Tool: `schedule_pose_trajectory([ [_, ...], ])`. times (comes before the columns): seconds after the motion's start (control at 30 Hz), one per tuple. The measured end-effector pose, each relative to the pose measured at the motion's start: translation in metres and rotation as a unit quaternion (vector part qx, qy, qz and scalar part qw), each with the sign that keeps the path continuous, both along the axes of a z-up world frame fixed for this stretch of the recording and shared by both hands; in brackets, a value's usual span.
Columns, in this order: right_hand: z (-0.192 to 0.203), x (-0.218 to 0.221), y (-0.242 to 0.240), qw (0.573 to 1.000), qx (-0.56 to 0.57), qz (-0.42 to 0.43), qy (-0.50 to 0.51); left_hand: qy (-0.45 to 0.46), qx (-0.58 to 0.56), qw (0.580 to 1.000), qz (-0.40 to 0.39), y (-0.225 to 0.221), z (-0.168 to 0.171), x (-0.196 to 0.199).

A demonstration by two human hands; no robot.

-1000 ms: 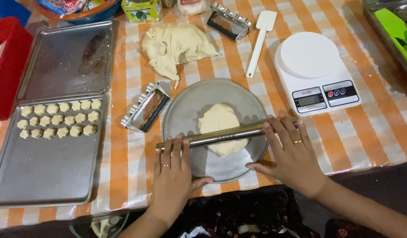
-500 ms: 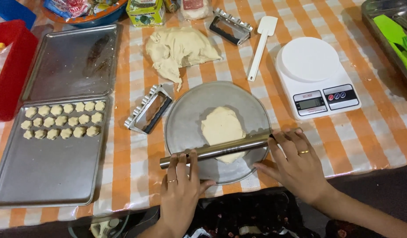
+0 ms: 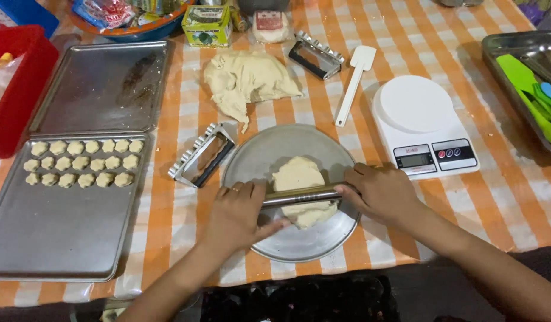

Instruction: The person is weighing dough on a scale, rolling it flat with a rolling pin, and using a metal mold to cut out small decorative shapes for baking.

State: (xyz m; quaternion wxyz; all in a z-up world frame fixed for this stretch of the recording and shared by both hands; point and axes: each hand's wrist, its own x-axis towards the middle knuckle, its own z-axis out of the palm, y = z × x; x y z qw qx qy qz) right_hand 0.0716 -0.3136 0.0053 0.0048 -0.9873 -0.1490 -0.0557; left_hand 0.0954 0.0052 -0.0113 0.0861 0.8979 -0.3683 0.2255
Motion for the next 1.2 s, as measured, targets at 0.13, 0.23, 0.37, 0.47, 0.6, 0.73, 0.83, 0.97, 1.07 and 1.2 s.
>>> schedule_pose_trajectory([
  [0.13, 0.039, 0.012, 0.013, 0.994, -0.018, 0.005, 0.107, 0.304, 0.081, 0.948, 0.044, -0.007, 0.024, 0.026],
  [0.23, 0.051, 0.027, 0.015, 0.985, 0.002, -0.010, 0.174, 0.343, 0.094, 0.929, 0.097, -0.012, 0.039, 0.042],
  [0.37, 0.042, 0.046, 0.010, 0.981, 0.042, 0.008, 0.188, 0.265, 0.061, 0.958, 0.092, -0.010, 0.024, 0.065],
  [0.47, 0.042, 0.060, 0.012, 0.981, 0.066, -0.008, 0.183, 0.253, 0.048, 0.963, 0.082, -0.016, 0.041, 0.072],
  [0.6, 0.048, 0.074, 0.015, 0.977, 0.096, -0.028, 0.188, 0.274, 0.040, 0.957, 0.084, -0.019, 0.062, 0.089],
  [0.73, 0.052, 0.084, 0.016, 0.969, 0.141, -0.034, 0.199, 0.272, 0.021, 0.958, 0.083, -0.020, 0.039, 0.120],
  [0.83, 0.047, 0.093, 0.015, 0.967, 0.155, -0.045, 0.196, 0.255, 0.016, 0.963, 0.084, -0.020, 0.028, 0.137],
  [0.97, 0.038, 0.105, 0.010, 0.970, 0.181, -0.072, 0.148, 0.241, -0.034, 0.965, 0.095, -0.019, 0.022, 0.148],
  [1.07, 0.042, 0.113, 0.011, 0.969, 0.174, -0.098, 0.143, 0.232, -0.046, 0.967, 0.101, -0.018, 0.025, 0.156],
  [1.2, 0.015, 0.140, -0.010, 0.971, 0.188, -0.105, 0.101, 0.248, -0.068, 0.960, 0.113, -0.019, 0.017, 0.174],
])
